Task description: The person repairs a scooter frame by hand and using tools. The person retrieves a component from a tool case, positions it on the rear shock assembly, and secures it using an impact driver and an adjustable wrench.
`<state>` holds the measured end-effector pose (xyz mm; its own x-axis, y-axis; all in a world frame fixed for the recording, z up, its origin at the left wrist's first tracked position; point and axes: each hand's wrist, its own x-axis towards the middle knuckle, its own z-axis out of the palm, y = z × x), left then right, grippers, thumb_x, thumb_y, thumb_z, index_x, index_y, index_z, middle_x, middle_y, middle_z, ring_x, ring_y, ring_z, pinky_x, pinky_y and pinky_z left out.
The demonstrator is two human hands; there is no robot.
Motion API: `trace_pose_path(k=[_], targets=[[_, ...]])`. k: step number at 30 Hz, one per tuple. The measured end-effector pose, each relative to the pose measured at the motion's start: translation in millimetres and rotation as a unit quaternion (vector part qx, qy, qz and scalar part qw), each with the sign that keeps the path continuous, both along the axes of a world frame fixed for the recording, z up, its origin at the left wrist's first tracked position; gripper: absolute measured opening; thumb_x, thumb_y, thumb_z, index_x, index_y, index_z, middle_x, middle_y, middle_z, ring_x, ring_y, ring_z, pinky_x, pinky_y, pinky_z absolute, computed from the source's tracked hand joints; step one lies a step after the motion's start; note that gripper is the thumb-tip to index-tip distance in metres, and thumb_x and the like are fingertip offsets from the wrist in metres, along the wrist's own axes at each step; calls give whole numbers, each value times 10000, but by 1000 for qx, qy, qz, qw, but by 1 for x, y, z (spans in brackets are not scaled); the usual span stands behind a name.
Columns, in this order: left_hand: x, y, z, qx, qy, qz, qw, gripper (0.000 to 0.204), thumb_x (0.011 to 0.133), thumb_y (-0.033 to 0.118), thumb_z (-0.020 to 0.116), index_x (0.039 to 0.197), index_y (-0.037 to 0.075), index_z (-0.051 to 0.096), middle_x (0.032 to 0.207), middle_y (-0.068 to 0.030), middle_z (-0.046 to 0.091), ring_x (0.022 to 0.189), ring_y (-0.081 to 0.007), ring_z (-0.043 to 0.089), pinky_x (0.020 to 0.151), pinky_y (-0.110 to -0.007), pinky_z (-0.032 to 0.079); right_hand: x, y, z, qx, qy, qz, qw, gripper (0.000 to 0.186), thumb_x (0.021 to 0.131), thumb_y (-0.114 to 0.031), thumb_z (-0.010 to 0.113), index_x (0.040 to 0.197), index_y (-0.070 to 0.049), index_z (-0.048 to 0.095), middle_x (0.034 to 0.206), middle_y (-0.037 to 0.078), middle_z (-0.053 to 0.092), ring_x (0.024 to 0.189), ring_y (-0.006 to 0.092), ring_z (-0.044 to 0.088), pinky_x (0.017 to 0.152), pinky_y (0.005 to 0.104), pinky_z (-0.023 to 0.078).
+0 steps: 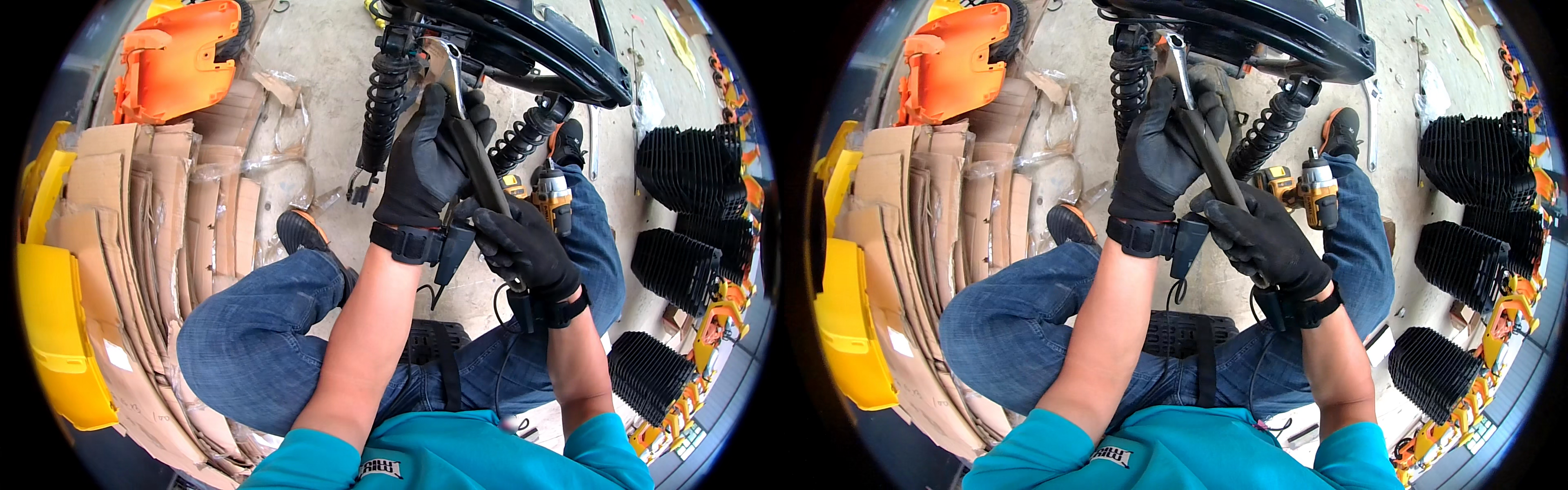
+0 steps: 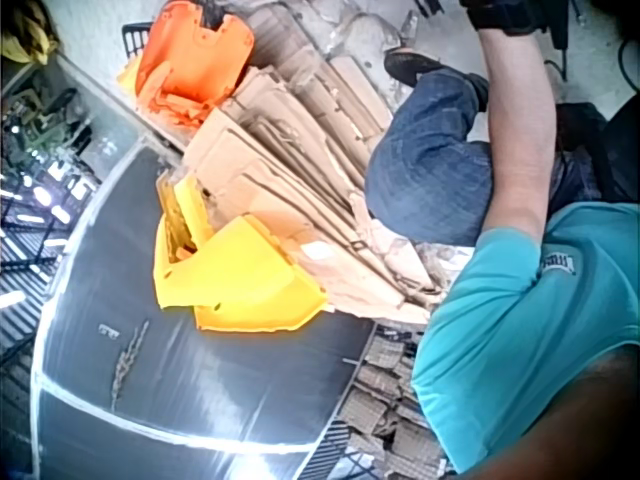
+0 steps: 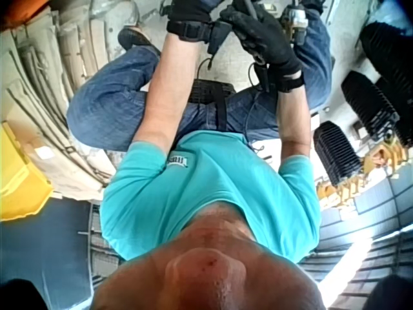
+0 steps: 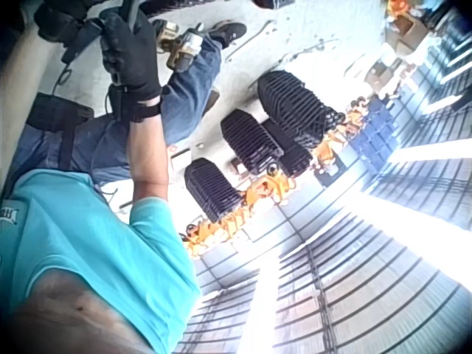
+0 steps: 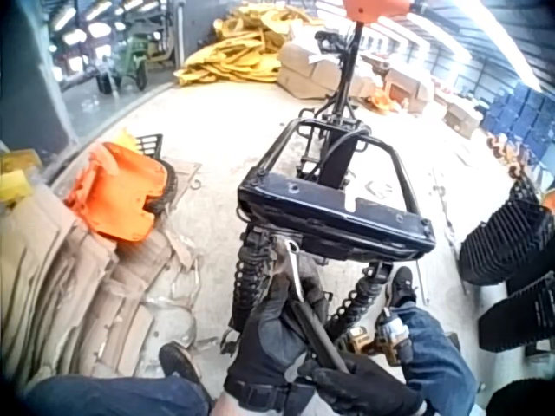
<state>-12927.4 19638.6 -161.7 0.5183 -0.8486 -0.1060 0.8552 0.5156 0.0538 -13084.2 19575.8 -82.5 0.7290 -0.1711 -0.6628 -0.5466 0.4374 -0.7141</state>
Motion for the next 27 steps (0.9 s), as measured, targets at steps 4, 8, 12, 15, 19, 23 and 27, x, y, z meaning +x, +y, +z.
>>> trace_pose_path(k=[4, 8, 12, 15, 19, 23, 27], targets=[[2, 2, 1, 19, 17, 11, 1000, 360, 970, 219, 606, 1253, 7, 537, 1091, -146, 635, 1008, -253, 643, 965, -392, 531, 2, 6, 2, 0, 9, -12, 1000, 336, 959, -350, 611, 1121, -57, 630, 626, -58, 470, 439, -1, 358, 379, 166, 277], [2, 4, -7, -5, 42, -2, 999, 341, 991, 220, 560, 1240, -14, 553, 1096, -167, 646, 1013, -271, 641, 938, -404, 534, 6, 10, 15, -21, 33, -6, 999, 335, 958, -349, 609, 1120, -56, 622, 624, -59, 466, 441, 2, 363, 380, 171, 274], [3, 0, -13, -58, 32, -8, 998, 349, 983, 250, 571, 1217, -9, 565, 1078, -149, 649, 1013, -265, 640, 935, -406, 537, 5, 11, 15, -17, 22, -11, 1000, 316, 964, -328, 599, 1121, -55, 611, 627, -59, 459, 445, 3, 361, 383, 174, 272], [4, 2, -11, -58, 21, -25, 998, 382, 966, 264, 608, 1240, 4, 549, 1073, -141, 650, 1007, -252, 645, 923, -401, 544, 6, 11, 16, -21, 17, -10, 1000, 309, 965, -320, 595, 1123, -54, 606, 631, -59, 455, 448, 4, 360, 386, 176, 276], [1, 2, 6, 12, -20, 13, 1000, 400, 961, 256, 621, 1259, 1, 537, 1074, -138, 648, 991, -242, 648, 918, -390, 544, 5, 14, 17, -7, 15, -18, 1000, 322, 965, -323, 593, 1136, -50, 601, 638, -54, 456, 451, 6, 361, 389, 177, 282], [1, 3, 0, 20, -14, 23, 999, 405, 971, 251, 603, 1273, -7, 524, 1077, -142, 647, 988, -236, 647, 916, -379, 540, 7, 19, 23, 1, 24, -26, 999, 328, 967, -320, 587, 1146, -44, 595, 655, -44, 467, 451, 12, 367, 390, 177, 286], [4, 4, -6, -74, 20, -17, 997, 358, 987, 247, 573, 1243, -1, 545, 1076, -130, 636, 992, -233, 638, 915, -382, 539, 7, 21, 27, -16, 24, -13, 1000, 343, 969, -315, 584, 1168, -35, 578, 672, -35, 477, 456, 16, 383, 391, 179, 311]])
